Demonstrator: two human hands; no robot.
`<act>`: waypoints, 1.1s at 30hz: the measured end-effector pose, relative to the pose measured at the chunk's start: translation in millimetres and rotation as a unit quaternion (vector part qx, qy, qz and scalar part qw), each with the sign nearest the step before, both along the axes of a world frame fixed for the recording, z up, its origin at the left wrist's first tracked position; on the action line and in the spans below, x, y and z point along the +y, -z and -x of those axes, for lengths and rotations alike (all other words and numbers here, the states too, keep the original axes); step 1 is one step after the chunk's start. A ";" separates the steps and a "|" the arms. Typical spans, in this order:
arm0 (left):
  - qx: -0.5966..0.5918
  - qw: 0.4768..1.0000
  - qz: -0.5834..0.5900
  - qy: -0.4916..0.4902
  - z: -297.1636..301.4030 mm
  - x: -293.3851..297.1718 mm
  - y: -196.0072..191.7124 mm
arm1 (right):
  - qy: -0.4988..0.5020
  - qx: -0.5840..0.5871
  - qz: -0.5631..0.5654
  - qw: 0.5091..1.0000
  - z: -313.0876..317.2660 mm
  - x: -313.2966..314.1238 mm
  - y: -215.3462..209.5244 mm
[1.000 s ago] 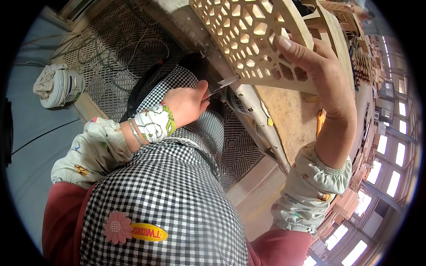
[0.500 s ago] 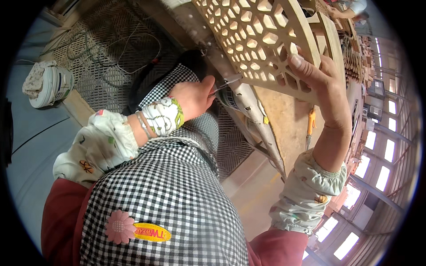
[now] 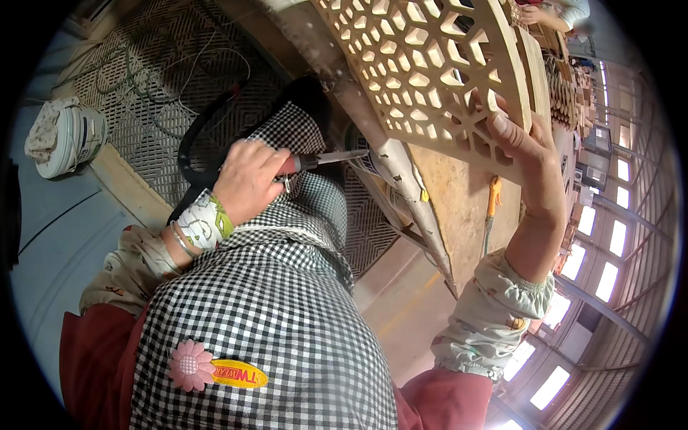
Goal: The person uses a small tool to clean the interior edges of a carved wooden lattice panel.
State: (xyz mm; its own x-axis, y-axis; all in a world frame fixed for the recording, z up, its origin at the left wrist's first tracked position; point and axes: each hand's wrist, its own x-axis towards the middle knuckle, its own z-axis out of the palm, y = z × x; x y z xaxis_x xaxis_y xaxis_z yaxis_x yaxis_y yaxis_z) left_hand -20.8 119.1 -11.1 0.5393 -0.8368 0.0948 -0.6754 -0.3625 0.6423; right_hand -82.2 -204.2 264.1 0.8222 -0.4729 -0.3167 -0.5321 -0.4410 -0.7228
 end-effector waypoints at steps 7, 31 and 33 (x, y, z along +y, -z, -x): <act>-0.056 0.995 0.053 -0.066 -22.8 -4.2 29.2 | 0.019 -0.017 -0.025 0.999 -5.0 12.8 3.0; -0.050 0.978 0.122 -0.164 -72.5 22.5 12.0 | 0.038 -0.169 0.366 0.915 9.0 34.8 22.4; 0.050 0.984 0.083 -0.151 -70.6 29.5 -20.5 | 0.045 -0.219 0.354 0.908 7.9 53.4 30.8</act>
